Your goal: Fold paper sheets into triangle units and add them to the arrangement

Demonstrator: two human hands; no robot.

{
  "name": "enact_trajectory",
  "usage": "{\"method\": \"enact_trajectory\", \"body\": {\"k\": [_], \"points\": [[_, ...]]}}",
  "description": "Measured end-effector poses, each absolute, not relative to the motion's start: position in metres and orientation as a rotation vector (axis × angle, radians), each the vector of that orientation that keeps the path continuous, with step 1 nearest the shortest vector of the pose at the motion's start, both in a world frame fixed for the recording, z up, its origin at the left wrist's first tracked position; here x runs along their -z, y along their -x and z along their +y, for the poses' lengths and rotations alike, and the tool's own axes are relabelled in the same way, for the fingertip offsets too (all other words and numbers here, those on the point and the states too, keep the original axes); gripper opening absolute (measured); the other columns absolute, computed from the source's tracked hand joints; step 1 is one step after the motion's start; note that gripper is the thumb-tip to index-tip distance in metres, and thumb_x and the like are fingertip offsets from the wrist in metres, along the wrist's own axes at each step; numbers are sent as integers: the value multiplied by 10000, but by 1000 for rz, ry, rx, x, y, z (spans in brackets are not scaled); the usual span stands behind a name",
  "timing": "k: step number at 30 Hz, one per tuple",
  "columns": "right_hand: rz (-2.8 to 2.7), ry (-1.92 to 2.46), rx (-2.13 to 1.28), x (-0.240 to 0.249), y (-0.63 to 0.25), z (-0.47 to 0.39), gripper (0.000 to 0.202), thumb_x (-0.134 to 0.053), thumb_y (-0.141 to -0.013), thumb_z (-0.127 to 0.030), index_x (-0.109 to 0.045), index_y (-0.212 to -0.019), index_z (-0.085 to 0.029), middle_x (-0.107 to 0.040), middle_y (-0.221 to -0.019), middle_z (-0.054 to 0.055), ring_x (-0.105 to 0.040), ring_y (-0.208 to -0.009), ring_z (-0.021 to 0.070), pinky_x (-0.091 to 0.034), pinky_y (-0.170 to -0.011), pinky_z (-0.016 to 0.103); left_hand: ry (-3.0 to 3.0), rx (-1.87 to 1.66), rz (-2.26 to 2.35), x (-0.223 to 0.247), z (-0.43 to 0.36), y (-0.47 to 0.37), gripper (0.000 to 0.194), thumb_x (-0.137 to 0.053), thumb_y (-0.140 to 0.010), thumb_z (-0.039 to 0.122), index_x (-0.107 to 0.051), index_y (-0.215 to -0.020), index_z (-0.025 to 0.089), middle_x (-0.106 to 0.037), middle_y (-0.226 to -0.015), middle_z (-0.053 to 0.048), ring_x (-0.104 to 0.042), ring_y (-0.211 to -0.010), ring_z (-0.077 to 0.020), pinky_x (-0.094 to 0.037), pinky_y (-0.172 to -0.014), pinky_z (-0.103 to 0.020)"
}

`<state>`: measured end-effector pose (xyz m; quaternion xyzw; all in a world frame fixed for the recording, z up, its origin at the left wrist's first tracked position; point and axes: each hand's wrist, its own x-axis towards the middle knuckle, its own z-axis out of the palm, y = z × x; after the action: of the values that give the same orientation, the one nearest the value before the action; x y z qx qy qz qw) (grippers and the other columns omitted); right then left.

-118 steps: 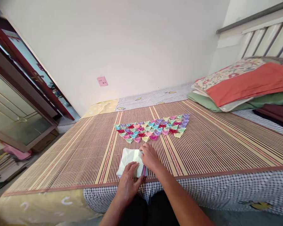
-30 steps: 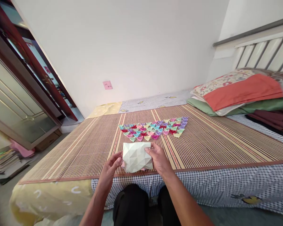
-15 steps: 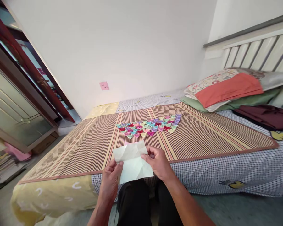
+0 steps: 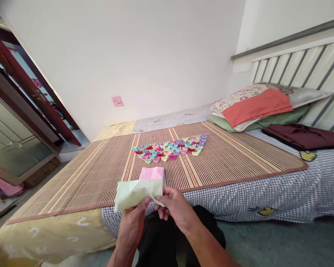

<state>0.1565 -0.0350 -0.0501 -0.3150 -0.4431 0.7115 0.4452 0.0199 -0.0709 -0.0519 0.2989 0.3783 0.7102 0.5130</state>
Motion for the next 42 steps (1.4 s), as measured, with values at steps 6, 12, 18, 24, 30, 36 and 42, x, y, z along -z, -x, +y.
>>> {"method": "enact_trajectory", "body": {"k": [6,12,18,24,30,36,42], "points": [[-1209,798,-1505,37,-179,-46,503,-668,-877,-673,-689,-912,-171,-688,-783,35,-628,-676,149,-484,-606,248,-551,-1721,853,36,-63,-29,275,-950,-661,253,-797,-860,141,-754,-868,-58,-678,-762,-173,-579,-665,-259],[-1272,908,-1254,30,-185,-54,320,-771,-862,-492,-686,-938,-192,-688,-848,27,-622,-751,173,-506,-686,276,-471,-1624,856,34,-73,-42,340,-957,-640,225,-785,-922,144,-710,-823,-31,-612,-648,-127,-526,-543,-224],[-1213,940,-1249,38,-179,-62,383,-735,-877,-475,-536,-698,-200,-440,-600,-55,-432,-553,115,-362,-512,237,-586,-1592,875,39,-85,-54,432,-905,-738,251,-751,-1129,152,-747,-917,-67,-654,-755,-157,-528,-621,-234],[-1278,937,-1247,31,-177,-69,360,-753,-858,-423,-513,-692,-212,-436,-611,-55,-421,-560,119,-361,-511,233,-559,-1665,873,42,-88,-64,519,-873,-768,258,-698,-1254,209,-748,-983,-46,-704,-907,-214,-548,-749,-286],[-1453,1062,-917,34,-187,-66,308,-658,-920,-390,-540,-693,-218,-472,-601,-40,-458,-563,137,-367,-536,252,-530,-1576,861,42,-89,-59,241,-863,-795,316,-741,-943,171,-712,-839,-10,-615,-675,-128,-519,-643,-244],[-1510,1118,-851,39,-206,-65,354,-617,-962,-447,-534,-702,-221,-448,-610,-39,-455,-569,138,-355,-533,257,-414,-1508,917,35,-89,-37,312,-902,-752,323,-764,-986,169,-743,-1076,-85,-684,-938,-207,-569,-651,-271],[-1514,1103,-801,31,-210,-66,357,-628,-960,-436,-531,-691,-223,-443,-607,-38,-440,-557,136,-347,-524,258,-446,-1511,888,31,-84,-25,301,-917,-723,339,-780,-932,170,-761,-1061,-98,-699,-883,-221,-567,-594,-269]]}}
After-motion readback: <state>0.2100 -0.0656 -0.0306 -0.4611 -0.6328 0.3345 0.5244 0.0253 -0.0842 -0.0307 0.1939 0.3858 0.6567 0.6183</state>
